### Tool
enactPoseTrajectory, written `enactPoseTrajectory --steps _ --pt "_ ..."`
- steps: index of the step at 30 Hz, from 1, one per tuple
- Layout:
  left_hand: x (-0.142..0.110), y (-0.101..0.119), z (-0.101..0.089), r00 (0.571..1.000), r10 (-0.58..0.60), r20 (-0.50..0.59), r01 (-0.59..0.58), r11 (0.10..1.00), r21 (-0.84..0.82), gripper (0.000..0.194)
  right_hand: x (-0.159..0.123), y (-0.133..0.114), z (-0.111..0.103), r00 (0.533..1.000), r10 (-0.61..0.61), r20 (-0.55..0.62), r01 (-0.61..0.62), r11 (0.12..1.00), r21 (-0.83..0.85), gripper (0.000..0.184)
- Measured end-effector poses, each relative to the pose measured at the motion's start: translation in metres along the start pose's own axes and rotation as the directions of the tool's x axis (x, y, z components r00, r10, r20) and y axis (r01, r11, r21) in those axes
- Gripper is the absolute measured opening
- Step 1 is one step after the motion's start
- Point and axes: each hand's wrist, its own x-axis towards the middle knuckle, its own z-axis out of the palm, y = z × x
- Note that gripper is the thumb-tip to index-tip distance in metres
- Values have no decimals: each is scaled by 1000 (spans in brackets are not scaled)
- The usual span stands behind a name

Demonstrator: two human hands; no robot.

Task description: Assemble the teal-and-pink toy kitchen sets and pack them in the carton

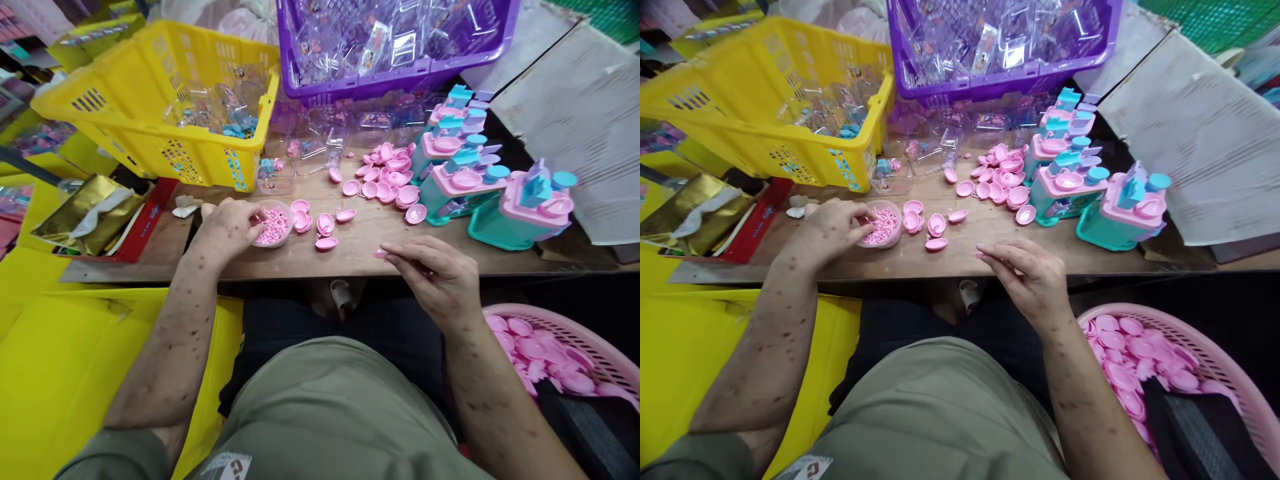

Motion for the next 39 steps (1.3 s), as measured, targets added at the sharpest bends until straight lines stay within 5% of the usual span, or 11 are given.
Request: enactPoseTrajectory --steps 8,17,27,30,34,39 --pt "-3 -2 -3 997 34 -65 -45 981 -188 25 5 -22 18 993 51 110 -83 947 311 22" --pt "-7 -7 0 994 55 -93 -71 981 -181 24 8 -36 24 993 -62 96 26 939 343 9" --pt "-16 -7 2 978 29 -204 -101 931 -351 11 11 -48 29 984 -116 134 61 930 362 10" --pt "-28 3 -3 960 -26 -279 -143 810 -568 25 11 -52 28 981 -139 138 82 932 354 11" --pt "-51 30 -7 956 29 -291 -270 472 -839 36 11 -58 27 978 -156 142 97 931 352 12" --pt "-81 71 1 994 62 -90 -92 29 -995 36 12 -68 23 973 -176 153 117 936 331 9"
